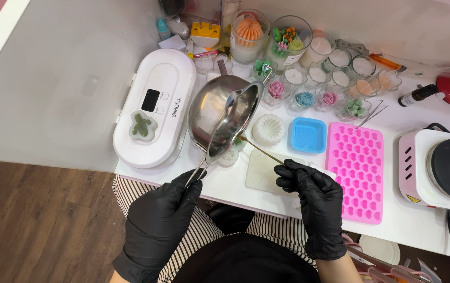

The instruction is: Melting green wax and pouring it into various decorative molds using a small melting pot and tweezers.

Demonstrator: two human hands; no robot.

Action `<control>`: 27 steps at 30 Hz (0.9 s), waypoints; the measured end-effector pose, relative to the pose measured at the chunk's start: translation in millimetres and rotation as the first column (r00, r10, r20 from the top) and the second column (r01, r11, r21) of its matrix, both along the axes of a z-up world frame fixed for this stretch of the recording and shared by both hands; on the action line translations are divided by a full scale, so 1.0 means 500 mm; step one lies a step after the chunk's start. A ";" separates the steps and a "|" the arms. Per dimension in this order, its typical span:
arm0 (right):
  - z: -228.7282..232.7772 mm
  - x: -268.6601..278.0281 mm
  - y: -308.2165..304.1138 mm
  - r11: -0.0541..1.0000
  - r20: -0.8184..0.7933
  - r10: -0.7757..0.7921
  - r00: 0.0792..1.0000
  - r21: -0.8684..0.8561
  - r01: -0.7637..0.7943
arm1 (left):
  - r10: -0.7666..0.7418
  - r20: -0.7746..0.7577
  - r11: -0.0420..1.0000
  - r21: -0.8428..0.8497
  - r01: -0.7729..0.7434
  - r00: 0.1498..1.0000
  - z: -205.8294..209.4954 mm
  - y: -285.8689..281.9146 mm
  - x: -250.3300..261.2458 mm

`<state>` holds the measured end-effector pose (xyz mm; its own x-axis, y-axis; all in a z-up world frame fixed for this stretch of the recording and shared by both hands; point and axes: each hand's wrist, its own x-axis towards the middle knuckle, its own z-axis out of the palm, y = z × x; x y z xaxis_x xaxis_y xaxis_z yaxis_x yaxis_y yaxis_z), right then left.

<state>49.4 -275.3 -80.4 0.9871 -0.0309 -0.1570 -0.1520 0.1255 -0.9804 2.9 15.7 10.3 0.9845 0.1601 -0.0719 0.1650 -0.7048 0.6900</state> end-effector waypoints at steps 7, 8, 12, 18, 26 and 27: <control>-0.022 0.009 -0.012 0.996 -0.019 -0.034 0.999 0.085 0.035 | 0.140 -0.356 0.977 -0.105 -0.188 0.924 0.025 0.002 0.021; -0.027 0.012 -0.016 0.996 -0.015 -0.035 0.999 0.086 0.036 | 0.139 -0.352 0.977 -0.105 -0.186 0.926 0.009 0.007 0.017; -0.043 0.031 -0.035 0.974 -0.090 -0.094 0.991 0.196 0.110 | 0.152 -0.277 0.820 -0.501 -0.277 0.949 -0.029 0.016 0.010; -0.021 0.069 -0.071 0.847 -0.241 -0.092 0.966 0.492 0.203 | 0.109 -0.438 0.504 -0.750 -0.429 0.892 -0.015 0.026 0.019; 0.076 0.053 -0.189 0.649 -0.076 -0.113 0.991 0.749 0.131 | -0.228 -0.454 0.239 -0.884 -0.402 0.861 -0.109 0.034 0.036; 0.087 0.046 -0.210 0.612 -0.040 -0.158 0.987 0.780 0.130 | -0.317 -0.419 0.167 -0.908 -0.385 0.851 -0.132 0.023 0.039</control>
<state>72.4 -380.5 -36.8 0.9854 -0.0532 -0.1620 -0.0371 0.8605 -0.5081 22.3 27.3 -55.7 0.7506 -0.3521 -0.5591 0.6581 0.4744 0.5847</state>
